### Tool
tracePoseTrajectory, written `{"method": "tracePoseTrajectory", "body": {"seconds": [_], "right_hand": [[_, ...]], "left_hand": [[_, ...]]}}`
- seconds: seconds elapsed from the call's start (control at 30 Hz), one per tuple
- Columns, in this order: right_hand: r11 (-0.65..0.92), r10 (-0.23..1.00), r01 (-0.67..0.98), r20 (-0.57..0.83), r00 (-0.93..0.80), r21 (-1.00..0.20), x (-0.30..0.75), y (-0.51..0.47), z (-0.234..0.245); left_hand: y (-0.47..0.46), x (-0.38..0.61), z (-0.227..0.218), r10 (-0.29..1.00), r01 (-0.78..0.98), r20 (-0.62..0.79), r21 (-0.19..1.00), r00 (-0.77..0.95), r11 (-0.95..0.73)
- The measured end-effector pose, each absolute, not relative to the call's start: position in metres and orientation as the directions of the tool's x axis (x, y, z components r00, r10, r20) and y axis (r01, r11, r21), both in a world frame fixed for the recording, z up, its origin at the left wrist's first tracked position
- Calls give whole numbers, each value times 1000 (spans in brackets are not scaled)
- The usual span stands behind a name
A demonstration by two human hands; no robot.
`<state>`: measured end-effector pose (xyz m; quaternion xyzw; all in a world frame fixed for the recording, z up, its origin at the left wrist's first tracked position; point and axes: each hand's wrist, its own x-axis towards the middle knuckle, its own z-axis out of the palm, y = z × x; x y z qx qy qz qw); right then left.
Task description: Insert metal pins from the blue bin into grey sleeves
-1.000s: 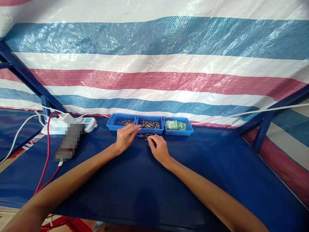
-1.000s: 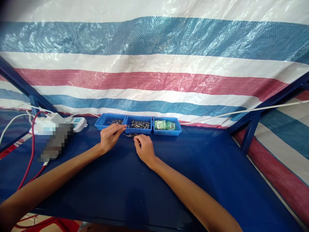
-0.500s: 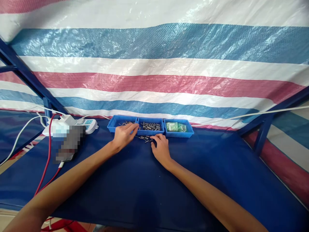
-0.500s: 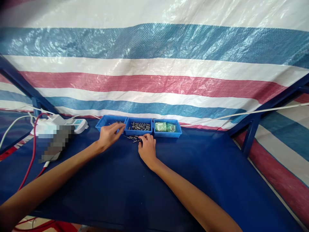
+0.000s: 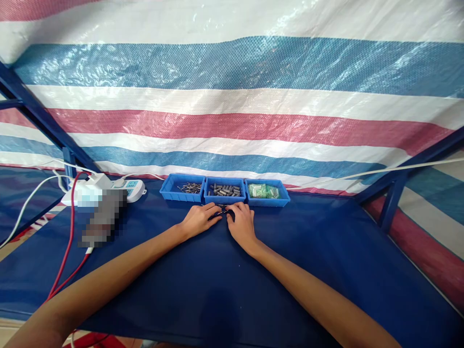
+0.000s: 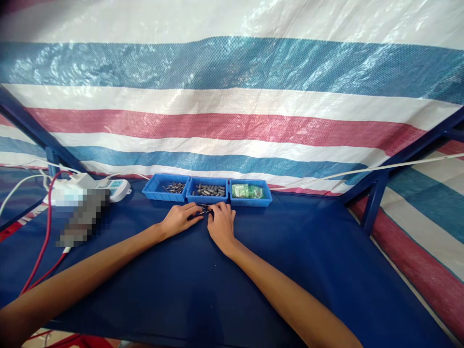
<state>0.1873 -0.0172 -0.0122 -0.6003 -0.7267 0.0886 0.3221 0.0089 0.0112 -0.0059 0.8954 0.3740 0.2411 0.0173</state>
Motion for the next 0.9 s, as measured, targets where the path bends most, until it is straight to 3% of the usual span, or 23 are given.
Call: {"method": "tracePoseTrajectory", "body": {"seconds": [0.47,0.9], "right_hand": [[289,926,818,363,-106,-497,187,-18,-9],[333,912,814,383,-149,-475,186,-19,-9]], "left_hand": [[13,12,-4,783,787,329,155,528,-596],[15,11,-8,785,794,356,163,507,-586]]}}
